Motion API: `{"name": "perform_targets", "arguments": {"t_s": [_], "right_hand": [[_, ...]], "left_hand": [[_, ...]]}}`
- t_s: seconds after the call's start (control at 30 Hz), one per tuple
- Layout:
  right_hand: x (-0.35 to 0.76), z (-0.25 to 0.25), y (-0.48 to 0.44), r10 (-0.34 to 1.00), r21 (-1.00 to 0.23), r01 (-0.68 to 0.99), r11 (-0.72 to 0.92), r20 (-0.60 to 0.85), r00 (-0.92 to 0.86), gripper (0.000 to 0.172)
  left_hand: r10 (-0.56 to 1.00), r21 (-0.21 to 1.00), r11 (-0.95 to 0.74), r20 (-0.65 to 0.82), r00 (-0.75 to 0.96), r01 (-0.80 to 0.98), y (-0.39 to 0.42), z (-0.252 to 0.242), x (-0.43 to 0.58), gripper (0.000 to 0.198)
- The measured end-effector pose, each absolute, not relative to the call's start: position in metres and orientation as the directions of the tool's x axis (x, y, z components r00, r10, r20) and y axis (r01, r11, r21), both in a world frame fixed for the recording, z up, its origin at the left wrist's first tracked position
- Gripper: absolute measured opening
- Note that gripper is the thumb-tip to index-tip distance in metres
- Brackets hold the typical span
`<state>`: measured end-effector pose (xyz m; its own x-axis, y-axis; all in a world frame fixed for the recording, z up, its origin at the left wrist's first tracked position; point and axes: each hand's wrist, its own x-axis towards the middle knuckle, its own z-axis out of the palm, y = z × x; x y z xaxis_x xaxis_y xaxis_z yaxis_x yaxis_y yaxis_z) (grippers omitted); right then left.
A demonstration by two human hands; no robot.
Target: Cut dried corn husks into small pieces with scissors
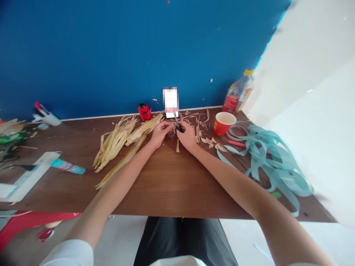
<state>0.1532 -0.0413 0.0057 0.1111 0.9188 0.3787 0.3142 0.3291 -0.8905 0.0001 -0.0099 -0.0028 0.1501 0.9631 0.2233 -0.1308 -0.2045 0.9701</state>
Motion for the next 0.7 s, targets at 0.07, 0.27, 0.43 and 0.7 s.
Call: {"name": "perform_targets", "arguments": {"t_s": [0.07, 0.27, 0.43, 0.7], "right_hand": [[0.153, 0.004, -0.041, 0.923, -0.874, 0.354, 0.332, 0.379, 0.070, 0.037], [0.151, 0.002, -0.042, 0.926, -0.794, 0.512, 0.327, 0.377, -0.007, 0.037], [0.149, 0.009, -0.048, 0.931, -0.719, 0.619, 0.316, 0.360, -0.058, 0.034], [0.147, 0.013, -0.052, 0.938, -0.632, 0.719, 0.288, 0.339, -0.077, 0.037]], "left_hand": [[0.983, 0.961, -0.143, 0.167, 0.080, -0.239, -0.009, -0.002, -0.002, 0.028], [0.995, 0.889, -0.097, 0.096, -0.026, -0.447, -0.003, -0.002, -0.005, 0.033], [0.991, 0.901, -0.129, 0.131, -0.023, -0.414, -0.001, -0.003, -0.006, 0.030], [0.989, 0.920, -0.145, 0.126, -0.076, -0.364, -0.002, -0.002, -0.005, 0.026]]}}
